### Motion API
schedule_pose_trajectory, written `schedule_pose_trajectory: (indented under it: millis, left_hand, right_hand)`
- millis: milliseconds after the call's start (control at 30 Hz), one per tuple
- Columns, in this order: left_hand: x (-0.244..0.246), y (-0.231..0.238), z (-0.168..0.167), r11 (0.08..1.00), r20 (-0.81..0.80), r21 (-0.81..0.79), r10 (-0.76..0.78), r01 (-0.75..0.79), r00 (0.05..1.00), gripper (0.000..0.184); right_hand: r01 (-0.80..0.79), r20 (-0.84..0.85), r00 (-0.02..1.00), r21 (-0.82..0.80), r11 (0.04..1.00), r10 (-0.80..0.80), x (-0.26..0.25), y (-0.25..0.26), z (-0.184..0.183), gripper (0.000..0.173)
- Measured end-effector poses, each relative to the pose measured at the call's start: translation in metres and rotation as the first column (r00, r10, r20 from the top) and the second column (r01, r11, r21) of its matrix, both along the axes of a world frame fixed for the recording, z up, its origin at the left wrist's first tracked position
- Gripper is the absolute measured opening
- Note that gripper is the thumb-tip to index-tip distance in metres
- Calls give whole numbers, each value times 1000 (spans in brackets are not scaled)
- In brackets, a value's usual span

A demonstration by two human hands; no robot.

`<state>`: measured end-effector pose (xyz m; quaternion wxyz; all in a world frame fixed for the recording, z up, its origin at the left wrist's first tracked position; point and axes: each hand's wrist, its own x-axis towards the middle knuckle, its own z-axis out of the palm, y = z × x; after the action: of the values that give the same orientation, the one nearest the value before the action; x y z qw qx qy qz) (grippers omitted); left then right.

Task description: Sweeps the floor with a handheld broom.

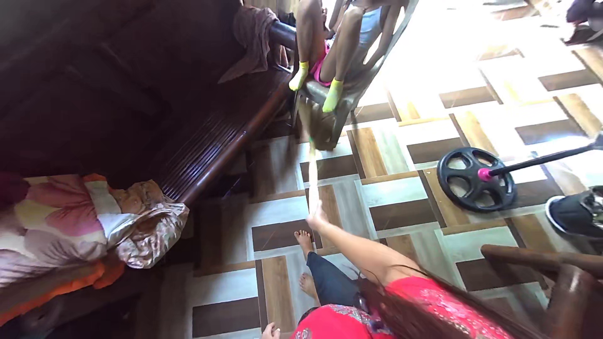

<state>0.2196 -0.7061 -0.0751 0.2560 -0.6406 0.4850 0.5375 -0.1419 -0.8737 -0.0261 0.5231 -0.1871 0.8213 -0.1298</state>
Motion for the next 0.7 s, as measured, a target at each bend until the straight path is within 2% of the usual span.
schedule_pose_trajectory:
  millis: [67, 133, 200, 267, 333, 400, 467, 533, 700]
  left_hand:
    - [1, -2, 2, 1000, 16, -21, -20, 21, 1000, 43]
    - [-1, -6, -2, 997, 37, -13, -71, 71, 997, 42]
    - [-3, -11, -8, 990, 63, 14, -143, 142, 988, 44]
    - [-9, -19, -14, 974, 83, 24, -227, 225, 970, 44]
    - [-27, -33, -13, 961, 74, 0, -275, 276, 958, 44]
    - [-56, -51, -3, 942, 56, -59, -327, 330, 943, 43]
    - [-89, -69, 6, 920, 22, -123, -373, 373, 927, 43]
    - [-118, -79, 6, 910, -19, -178, -384, 374, 923, 43]
    - [-185, -75, 4, 885, -27, -157, -447, 437, 894, 43]
  right_hand:
    - [-11, 146, 989, -63, 998, 20, 18, 54, 11, 96]
    - [34, 311, 950, -103, 994, -1, 27, 100, 31, 87]
    - [126, 531, 842, -20, 992, -96, 24, 127, 58, 70]
    - [207, 628, 740, 128, 970, -241, 11, 140, 75, 45]
    - [277, 609, 693, 271, 922, -387, 4, 152, 78, 20]
    - [299, 591, 656, 367, 881, -470, 2, 167, 66, 12]
    - [321, 573, 639, 409, 854, -514, -5, 184, 49, 12]
    - [347, 521, 670, 410, 843, -529, -25, 200, 37, 15]
    - [469, 336, 767, 288, 835, -547, -141, 205, 32, 28]
